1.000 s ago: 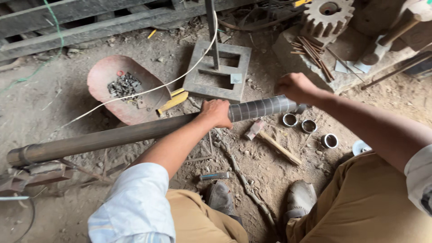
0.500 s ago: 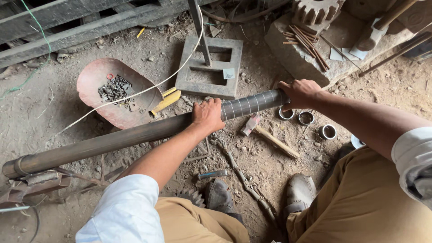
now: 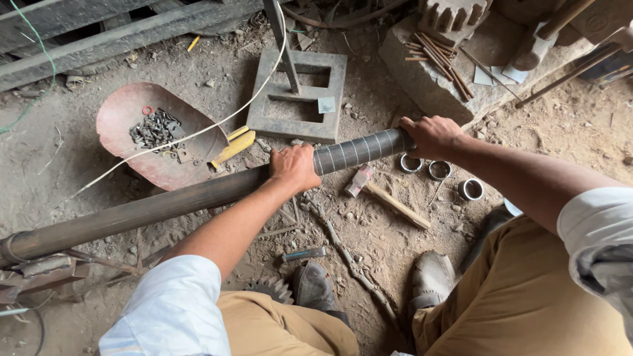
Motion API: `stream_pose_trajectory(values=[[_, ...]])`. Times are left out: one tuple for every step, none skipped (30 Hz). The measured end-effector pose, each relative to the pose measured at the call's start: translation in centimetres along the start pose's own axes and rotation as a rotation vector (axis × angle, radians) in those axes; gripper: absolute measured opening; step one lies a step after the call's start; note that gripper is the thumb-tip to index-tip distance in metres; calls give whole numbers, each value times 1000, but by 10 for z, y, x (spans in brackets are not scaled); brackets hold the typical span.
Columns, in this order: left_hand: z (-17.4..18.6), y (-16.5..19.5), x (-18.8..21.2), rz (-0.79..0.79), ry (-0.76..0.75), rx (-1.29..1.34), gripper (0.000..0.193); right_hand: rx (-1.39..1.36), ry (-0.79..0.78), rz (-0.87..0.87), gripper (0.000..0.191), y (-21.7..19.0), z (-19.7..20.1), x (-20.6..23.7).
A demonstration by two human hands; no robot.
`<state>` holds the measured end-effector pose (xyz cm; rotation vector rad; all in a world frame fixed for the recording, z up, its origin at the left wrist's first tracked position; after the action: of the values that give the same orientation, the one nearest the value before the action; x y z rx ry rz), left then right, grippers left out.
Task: The person is welding a metal pipe that is resting on a stand. They hold the pipe with their left hand and use a welding torch with their right hand to apply welds along the pipe's surface. The person rotates the pipe to access different sections for welding.
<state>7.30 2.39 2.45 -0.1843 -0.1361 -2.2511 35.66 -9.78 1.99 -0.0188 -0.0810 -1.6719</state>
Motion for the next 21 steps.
stream_pose_trajectory(values=[[0,-1,0,-18,22,-1,51,-9,9,0,63,1,0,0],[-1,-2,1,-34,43,-1,53,-16,18,3,63,1,0,1],[-2,-3,3,-47,64,-1,55,-25,26,8,63,1,0,1],[-3,-6,4,-64,86,-9,57,-34,40,12,64,0,0,1],[-4,-7,5,-82,106,-15,58,-42,51,15,65,0,0,1],[-5,-7,7,-100,126,-21,59,-50,61,17,66,0,0,1],[-5,-8,7,-102,127,-19,60,-49,55,13,66,0,-1,0],[-6,-9,7,-103,129,-17,61,-47,49,10,66,0,-1,0],[-6,-9,7,-105,131,-16,62,-45,44,6,66,1,-2,0],[-5,-9,7,-114,140,-19,62,-48,43,3,67,1,-2,0],[-4,-8,7,-122,149,-22,62,-51,42,1,67,2,-3,0],[-2,-8,8,-127,156,-26,61,-56,40,2,67,2,-3,0],[-1,-9,8,-90,128,8,61,-53,42,-11,67,3,-3,-1],[0,-10,8,-52,99,42,61,-51,43,-22,67,3,-4,0],[1,-11,9,-11,69,76,61,-50,44,-31,67,2,-4,-1],[4,-12,11,-13,117,140,53,-56,35,-58,66,4,-4,0],[7,-16,12,-4,170,195,46,-67,33,-73,65,4,-4,-1],[8,-19,12,2,163,177,44,-56,32,-59,62,3,-4,-2],[7,-21,12,4,155,162,43,-43,32,-48,59,3,-4,-3],[5,-22,10,0,166,140,42,-12,11,-55,65,3,-6,-5],[1,-22,9,-7,175,122,42,23,-11,-66,71,4,-8,-6]])
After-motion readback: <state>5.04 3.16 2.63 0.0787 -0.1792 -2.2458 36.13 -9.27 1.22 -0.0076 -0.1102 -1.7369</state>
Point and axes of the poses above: each hand's wrist, its own x-axis away from the middle knuckle, its own z-axis out of the back of the hand, y = z × x, the point moved 3 cm from there along -x, towards the middle knuckle, and after that the axes turned 15 degrees about y, right-handed, at the moved point
